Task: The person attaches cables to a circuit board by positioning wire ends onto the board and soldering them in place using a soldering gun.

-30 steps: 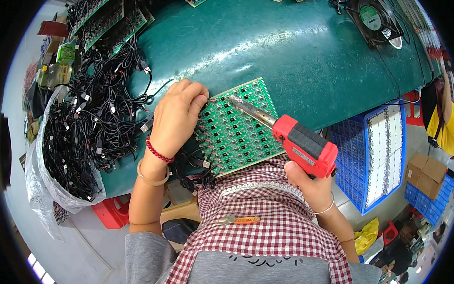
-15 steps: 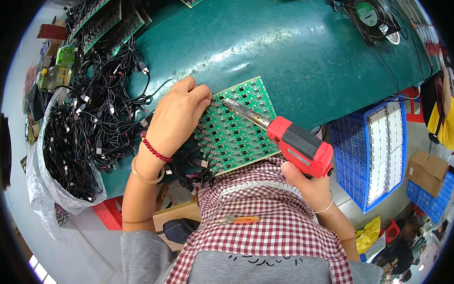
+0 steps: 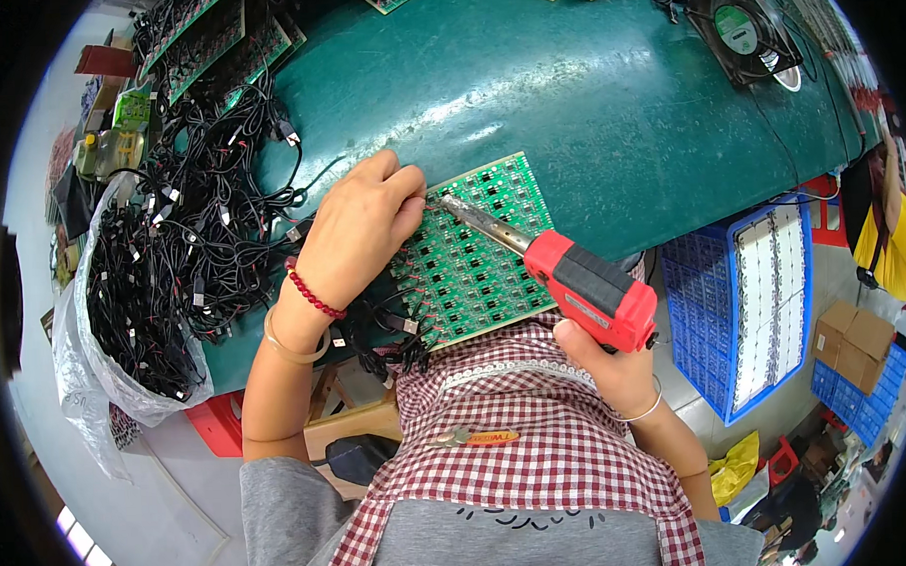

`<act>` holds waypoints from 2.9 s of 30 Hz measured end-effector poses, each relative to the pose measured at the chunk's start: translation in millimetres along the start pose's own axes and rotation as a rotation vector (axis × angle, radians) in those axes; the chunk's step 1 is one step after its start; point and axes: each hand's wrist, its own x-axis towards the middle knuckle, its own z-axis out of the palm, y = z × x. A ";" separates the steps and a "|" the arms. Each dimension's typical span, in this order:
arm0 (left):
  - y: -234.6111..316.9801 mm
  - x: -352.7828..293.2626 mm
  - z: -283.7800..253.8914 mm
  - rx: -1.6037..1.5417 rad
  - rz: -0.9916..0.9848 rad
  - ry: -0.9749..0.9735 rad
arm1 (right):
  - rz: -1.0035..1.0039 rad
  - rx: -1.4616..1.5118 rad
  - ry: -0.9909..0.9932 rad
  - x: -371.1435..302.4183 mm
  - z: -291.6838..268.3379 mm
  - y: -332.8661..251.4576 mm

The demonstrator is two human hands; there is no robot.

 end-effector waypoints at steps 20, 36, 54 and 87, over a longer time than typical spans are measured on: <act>0.6 -0.6 1.8 -0.027 0.001 0.036 | -0.068 -0.100 0.066 -1.2 4.3 0.3; 3.0 -4.7 2.0 0.027 -0.068 0.046 | -0.103 -0.021 0.093 1.3 6.2 -5.2; -14.3 -16.2 -60.5 -0.079 -0.217 0.312 | -0.232 0.313 0.170 10.1 7.3 -31.4; 62.7 -40.9 -24.5 -0.287 -0.002 0.039 | -0.118 0.131 -0.075 38.0 65.6 -53.3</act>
